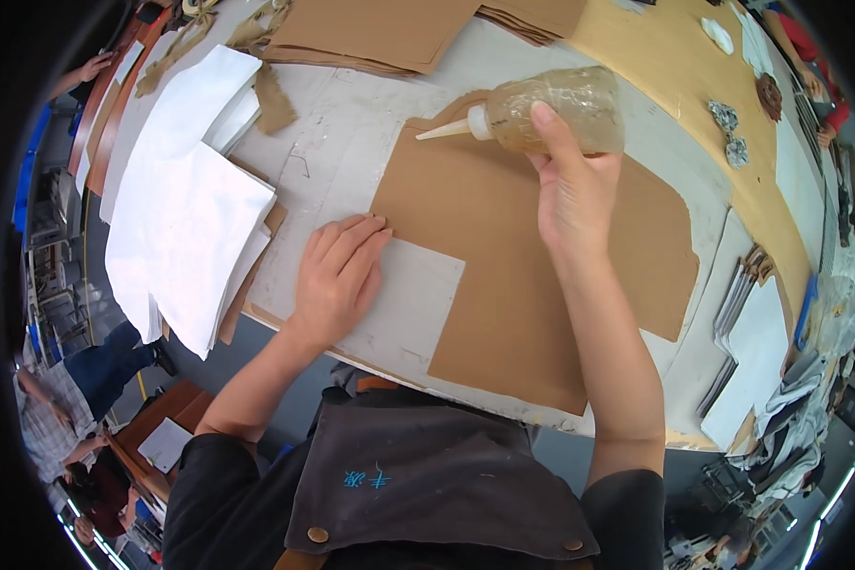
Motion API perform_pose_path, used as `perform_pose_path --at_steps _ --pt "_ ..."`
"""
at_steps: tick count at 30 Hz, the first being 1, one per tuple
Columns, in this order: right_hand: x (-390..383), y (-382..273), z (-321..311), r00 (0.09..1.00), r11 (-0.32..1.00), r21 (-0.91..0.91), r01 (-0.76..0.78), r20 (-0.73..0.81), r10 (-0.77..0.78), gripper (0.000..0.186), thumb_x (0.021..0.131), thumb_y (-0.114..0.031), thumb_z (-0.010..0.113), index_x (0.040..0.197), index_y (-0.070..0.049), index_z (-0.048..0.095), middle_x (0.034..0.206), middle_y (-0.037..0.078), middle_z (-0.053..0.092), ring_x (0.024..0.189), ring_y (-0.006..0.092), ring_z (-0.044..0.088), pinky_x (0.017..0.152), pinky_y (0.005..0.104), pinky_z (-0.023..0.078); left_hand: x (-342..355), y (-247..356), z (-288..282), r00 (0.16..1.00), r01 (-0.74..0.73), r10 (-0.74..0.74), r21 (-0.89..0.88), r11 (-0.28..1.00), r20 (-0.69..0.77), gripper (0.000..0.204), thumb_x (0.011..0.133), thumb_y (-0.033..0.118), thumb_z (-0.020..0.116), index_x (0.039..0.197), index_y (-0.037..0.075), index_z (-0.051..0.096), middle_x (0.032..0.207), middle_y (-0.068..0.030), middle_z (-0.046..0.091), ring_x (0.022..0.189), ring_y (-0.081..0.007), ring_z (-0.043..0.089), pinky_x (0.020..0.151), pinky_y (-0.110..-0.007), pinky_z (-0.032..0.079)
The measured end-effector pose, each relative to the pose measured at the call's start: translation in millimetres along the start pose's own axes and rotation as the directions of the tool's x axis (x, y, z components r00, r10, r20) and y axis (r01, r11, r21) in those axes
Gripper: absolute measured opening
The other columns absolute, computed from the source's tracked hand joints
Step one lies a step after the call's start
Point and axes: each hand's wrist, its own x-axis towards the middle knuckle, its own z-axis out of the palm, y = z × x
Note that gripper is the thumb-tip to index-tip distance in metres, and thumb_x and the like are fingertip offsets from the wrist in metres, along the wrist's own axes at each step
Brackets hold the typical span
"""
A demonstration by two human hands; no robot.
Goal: Applying glue and lining material to leather/fabric panels in a factory workshop.
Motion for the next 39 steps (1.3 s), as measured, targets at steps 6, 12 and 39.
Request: perform_pose_path --at_steps 6,12,39 --pt "12 19 13 0.992 0.983 -0.139 0.122 0.012 -0.122 0.038 0.079 -0.009 0.073 0.110 -0.004 0.052 0.102 0.004 0.059 0.094 0.0120 0.056 0.084 0.0302 0.047 -5 -3 0 0.998 0.057 -0.059 -0.065 0.996 -0.023 0.033 0.064 -0.007 0.061 0.097 -0.003 0.062 0.105 -0.0125 0.062 0.101 -0.0292 0.059 0.081 -0.040 0.045" --pt "15 27 15 0.981 0.956 -0.224 0.192 0.019 -0.193 0.034 0.079 -0.008 0.073 0.106 -0.005 0.053 0.096 0.003 0.059 0.087 0.0097 0.056 0.077 0.0245 0.046 -6 -5 2 0.998 0.048 -0.051 -0.092 0.995 -0.035 0.034 0.060 -0.004 0.063 0.095 -0.006 0.062 0.103 -0.0143 0.060 0.100 -0.0299 0.057 0.083 -0.041 0.045" --pt "-43 19 24 0.994 0.931 -0.360 0.062 0.106 -0.025 0.071 0.075 -0.011 0.076 0.129 0.003 0.033 0.113 0.013 0.052 0.106 0.0192 0.052 0.091 0.0326 0.044 -3 -10 -4 0.888 0.347 -0.414 -0.302 0.888 -0.198 0.018 0.076 -0.010 0.058 0.091 -0.002 0.064 0.092 -0.0122 0.063 0.091 -0.0276 0.058 0.074 -0.032 0.048"
